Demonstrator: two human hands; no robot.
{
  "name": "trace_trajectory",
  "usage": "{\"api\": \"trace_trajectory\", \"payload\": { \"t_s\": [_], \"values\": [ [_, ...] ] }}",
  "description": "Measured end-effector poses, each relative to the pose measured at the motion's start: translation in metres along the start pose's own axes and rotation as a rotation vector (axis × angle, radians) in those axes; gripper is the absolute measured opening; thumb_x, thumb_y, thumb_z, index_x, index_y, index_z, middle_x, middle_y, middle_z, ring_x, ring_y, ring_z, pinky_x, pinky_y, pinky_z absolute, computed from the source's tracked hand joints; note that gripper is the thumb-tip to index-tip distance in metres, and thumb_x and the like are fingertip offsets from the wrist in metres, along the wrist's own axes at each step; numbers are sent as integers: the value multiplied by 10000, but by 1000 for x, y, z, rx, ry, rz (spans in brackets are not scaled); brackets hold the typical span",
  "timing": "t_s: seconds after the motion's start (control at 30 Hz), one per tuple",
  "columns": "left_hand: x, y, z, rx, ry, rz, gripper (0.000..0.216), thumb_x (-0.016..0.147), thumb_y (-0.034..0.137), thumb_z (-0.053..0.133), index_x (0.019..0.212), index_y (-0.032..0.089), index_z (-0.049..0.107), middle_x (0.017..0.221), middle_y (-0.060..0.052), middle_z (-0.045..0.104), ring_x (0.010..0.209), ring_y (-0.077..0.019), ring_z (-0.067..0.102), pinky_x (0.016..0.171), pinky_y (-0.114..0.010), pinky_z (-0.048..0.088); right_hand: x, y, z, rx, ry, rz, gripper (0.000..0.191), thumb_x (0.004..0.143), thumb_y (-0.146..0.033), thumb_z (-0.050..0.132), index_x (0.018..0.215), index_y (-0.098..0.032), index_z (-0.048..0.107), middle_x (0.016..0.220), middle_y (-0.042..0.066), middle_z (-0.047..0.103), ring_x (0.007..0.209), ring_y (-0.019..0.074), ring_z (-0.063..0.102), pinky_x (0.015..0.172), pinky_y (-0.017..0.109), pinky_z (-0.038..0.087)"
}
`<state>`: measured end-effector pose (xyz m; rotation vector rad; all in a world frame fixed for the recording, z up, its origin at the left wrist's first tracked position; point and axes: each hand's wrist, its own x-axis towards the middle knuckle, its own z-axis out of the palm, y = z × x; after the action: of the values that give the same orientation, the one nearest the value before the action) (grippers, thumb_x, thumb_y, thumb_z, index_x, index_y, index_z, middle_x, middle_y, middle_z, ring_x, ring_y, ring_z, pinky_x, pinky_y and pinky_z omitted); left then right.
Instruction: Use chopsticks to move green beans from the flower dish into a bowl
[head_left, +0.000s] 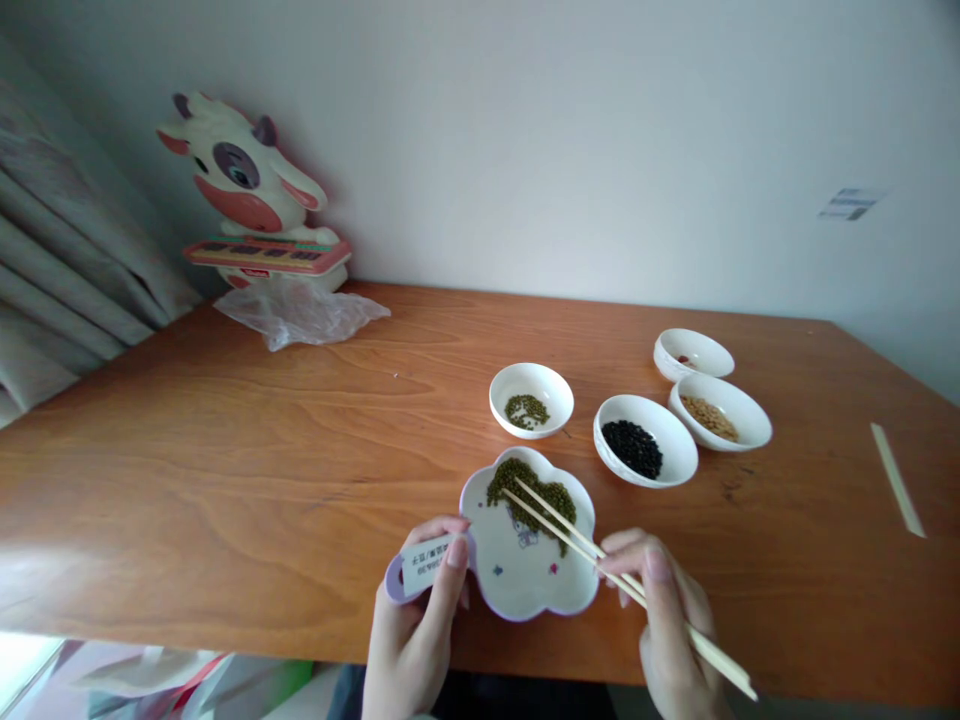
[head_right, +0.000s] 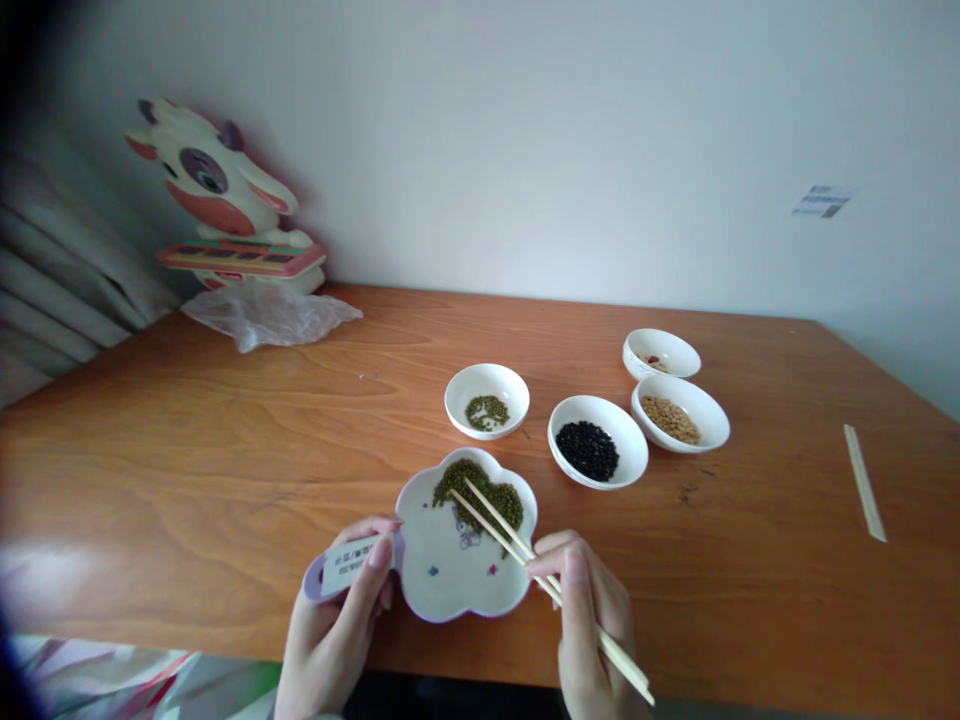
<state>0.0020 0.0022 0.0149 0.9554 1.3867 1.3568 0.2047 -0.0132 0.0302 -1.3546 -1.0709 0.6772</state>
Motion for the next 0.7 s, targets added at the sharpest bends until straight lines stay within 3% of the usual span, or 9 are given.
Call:
{"api": "trace_trajectory", "payload": {
  "t_s": [0.33,0.7],
  "values": [
    [-1,-4,-3,-9,-22,-5,435,941,532,749,1112,135,696,637,18,604,553,-109,554,537,-185,441,7,24,-7,120,-31,-11,567,1074,-554,464,740,-213,770,754,70,719,656,176,623,568,306,462],
    [-1,-10,-5,-58,-35,-11,377,967,483,740,1125,144,692,693,15,610,568,-88,544,545,-160,441,11,30,-5,251,79,120,552,1064,-566,489,739,-209,758,733,49,725,651,148,600,578,277,452]
  ]
}}
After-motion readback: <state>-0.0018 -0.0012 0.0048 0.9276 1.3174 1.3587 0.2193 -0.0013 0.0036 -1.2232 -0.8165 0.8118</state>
